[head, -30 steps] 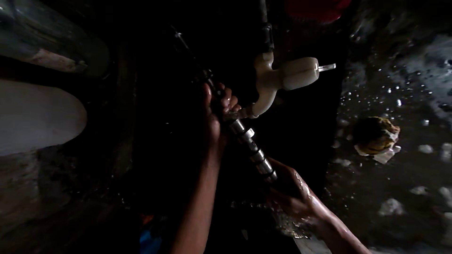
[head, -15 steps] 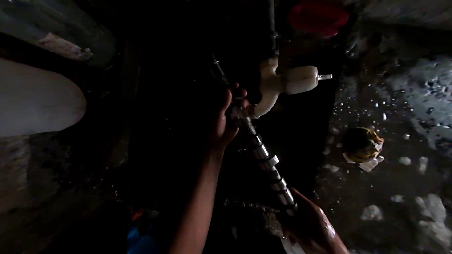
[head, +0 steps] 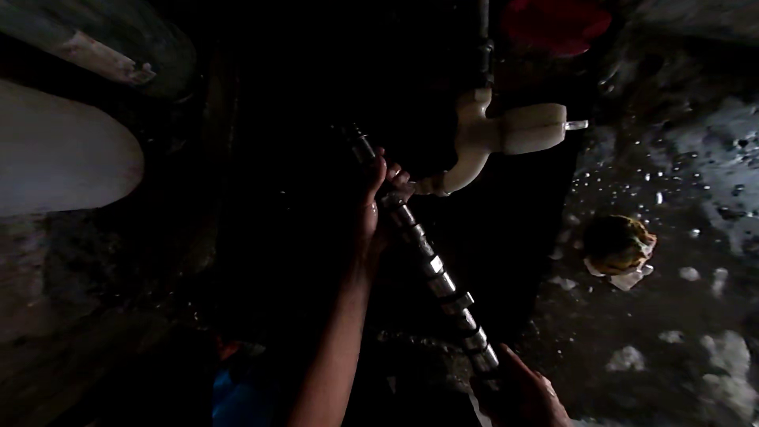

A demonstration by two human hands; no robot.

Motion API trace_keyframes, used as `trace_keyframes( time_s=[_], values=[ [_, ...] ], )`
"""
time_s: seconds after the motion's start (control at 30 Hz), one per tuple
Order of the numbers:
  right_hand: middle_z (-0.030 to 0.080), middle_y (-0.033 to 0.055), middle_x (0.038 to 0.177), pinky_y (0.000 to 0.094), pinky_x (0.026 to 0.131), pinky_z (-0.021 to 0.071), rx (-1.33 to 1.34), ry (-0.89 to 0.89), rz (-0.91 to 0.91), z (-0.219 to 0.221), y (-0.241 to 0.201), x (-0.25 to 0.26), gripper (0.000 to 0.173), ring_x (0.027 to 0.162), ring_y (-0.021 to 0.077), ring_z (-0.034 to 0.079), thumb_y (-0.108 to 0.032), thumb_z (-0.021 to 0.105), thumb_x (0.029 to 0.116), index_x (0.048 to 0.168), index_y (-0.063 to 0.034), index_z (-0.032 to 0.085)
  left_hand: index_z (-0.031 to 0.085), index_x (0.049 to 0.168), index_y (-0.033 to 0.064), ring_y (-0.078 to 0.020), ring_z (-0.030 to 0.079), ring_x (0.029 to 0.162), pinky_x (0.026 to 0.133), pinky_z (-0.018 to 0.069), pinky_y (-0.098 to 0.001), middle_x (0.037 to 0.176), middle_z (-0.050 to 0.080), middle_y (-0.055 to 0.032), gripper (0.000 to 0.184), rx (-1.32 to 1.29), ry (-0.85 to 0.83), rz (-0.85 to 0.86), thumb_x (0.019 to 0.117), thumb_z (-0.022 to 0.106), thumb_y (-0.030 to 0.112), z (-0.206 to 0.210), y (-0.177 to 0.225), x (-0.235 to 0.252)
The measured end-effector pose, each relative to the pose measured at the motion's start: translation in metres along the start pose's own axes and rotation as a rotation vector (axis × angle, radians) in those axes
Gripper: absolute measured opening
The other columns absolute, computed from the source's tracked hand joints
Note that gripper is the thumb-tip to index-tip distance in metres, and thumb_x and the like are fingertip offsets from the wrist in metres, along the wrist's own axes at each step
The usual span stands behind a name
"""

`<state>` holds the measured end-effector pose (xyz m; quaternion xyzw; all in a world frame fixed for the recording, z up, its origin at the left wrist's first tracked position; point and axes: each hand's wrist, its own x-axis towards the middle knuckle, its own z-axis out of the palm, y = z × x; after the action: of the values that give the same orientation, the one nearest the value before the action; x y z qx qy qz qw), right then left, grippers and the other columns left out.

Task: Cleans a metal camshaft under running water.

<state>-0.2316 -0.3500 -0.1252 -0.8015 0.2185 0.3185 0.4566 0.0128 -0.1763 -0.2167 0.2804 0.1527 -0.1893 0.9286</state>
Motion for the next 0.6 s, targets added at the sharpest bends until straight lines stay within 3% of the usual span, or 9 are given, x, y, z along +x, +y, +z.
trace_keyframes(
  time_s=[0.07,0.13,0.17,0.23,0.3,0.37,0.43,0.53,0.6],
  values=[
    [0.071,0.0123,0.079,0.044,0.059,0.0592,-0.071,0.054,-0.019,0.004,-0.002,0.002,0.041,0.063,0.0223,0.069,-0.019,0.073,0.0857,0.118,0.0038,0.063,0.061,0.124,0.0169,-0.0061,0.064,0.07,0.069,0.0576,-0.0225,0.083,0.063,0.0036,0.027,0.12,0.043,0.058,0.1068,0.051,0.036,0.005,0.004,0.002],
    [0.072,0.0137,0.08,0.0463,0.06,0.0579,-0.148,0.1,-0.031,0.005,-0.004,0.003,0.042,0.064,0.0246,0.069,-0.019,0.074,0.0848,0.12,0.0033,0.065,0.058,0.108,0.0183,-0.003,0.053,0.057,0.056,0.0506,-0.0181,0.072,0.054,0.0056,0.042,0.134,-0.004,0.049,0.1077,0.034,0.053,0.005,0.007,0.007],
    [0.072,0.0145,0.081,0.0482,0.061,0.0576,-0.17,0.108,-0.021,0.003,-0.005,0.003,0.044,0.066,0.0261,0.07,-0.02,0.075,0.0841,0.121,0.003,0.065,0.057,0.103,0.0163,-0.0049,0.051,0.054,0.053,0.0488,-0.0199,0.07,0.051,0.0043,0.056,0.028,-0.057,0.032,0.1056,0.026,0.062,0.003,0.009,0.012],
    [0.072,0.0156,0.083,0.0497,0.064,0.058,-0.124,0.077,0.022,-0.002,-0.007,0.002,0.047,0.068,0.0267,0.07,-0.017,0.076,0.0828,0.123,0.0036,0.065,0.06,0.099,0.0121,-0.0105,0.053,0.059,0.059,0.0496,-0.0263,0.072,0.054,0.0011,0.068,-0.245,-0.187,-0.011,0.1005,0.025,0.071,-0.008,0.01,0.025],
    [0.071,0.0116,0.084,0.0426,0.062,0.0611,0.043,0.004,0.036,-0.004,-0.004,-0.002,0.043,0.066,0.0201,0.07,-0.014,0.075,0.0834,0.121,0.0043,0.063,0.061,0.097,0.009,-0.013,0.056,0.06,0.058,0.0502,-0.0277,0.073,0.057,-0.0003,0.062,-0.417,-0.265,-0.024,0.0992,0.038,0.066,-0.016,0.007,0.039],
    [0.069,0.0048,0.083,0.0328,0.058,0.0611,0.267,-0.073,0.034,-0.002,-0.002,-0.009,0.04,0.063,0.0122,0.068,-0.01,0.072,0.0853,0.119,0.0047,0.058,0.06,0.109,0.0074,-0.0147,0.06,0.067,0.06,0.0519,-0.0265,0.083,0.06,-0.0028,0.048,-0.489,-0.346,-0.022,0.101,0.047,0.053,-0.021,0.003,0.052],
    [0.068,0.0026,0.083,0.0297,0.056,0.0602,0.353,-0.086,0.009,0.001,0.004,-0.011,0.039,0.062,0.0092,0.067,-0.011,0.072,0.086,0.119,0.004,0.056,0.059,0.121,0.0073,-0.0149,0.064,0.071,0.061,0.0549,-0.025,0.091,0.063,-0.004,0.04,-0.512,-0.4,-0.013,0.1026,0.051,0.042,-0.025,0.001,0.061],
    [0.069,0.0073,0.083,0.0328,0.058,0.0606,0.213,-0.02,0.023,-0.004,0.007,-0.012,0.043,0.062,0.0115,0.067,-0.011,0.074,0.0854,0.121,0.0072,0.058,0.058,0.095,0.0104,-0.0067,0.048,0.049,0.047,0.0437,-0.0195,0.066,0.05,0.0039,0.026,-0.381,-0.252,0.015,0.1063,0.047,0.032,-0.009,0.006,0.059],
    [0.069,0.0099,0.084,0.0361,0.06,0.0602,0.13,0.01,0.05,-0.005,0.008,-0.014,0.043,0.063,0.0144,0.068,-0.012,0.073,0.0848,0.122,0.0067,0.059,0.055,0.09,0.0107,-0.0058,0.045,0.046,0.044,0.0422,-0.0183,0.063,0.047,0.0038,0.029,-0.159,-0.069,0.011,0.1089,0.039,0.026,0.002,0.009,0.055]
  ],
)
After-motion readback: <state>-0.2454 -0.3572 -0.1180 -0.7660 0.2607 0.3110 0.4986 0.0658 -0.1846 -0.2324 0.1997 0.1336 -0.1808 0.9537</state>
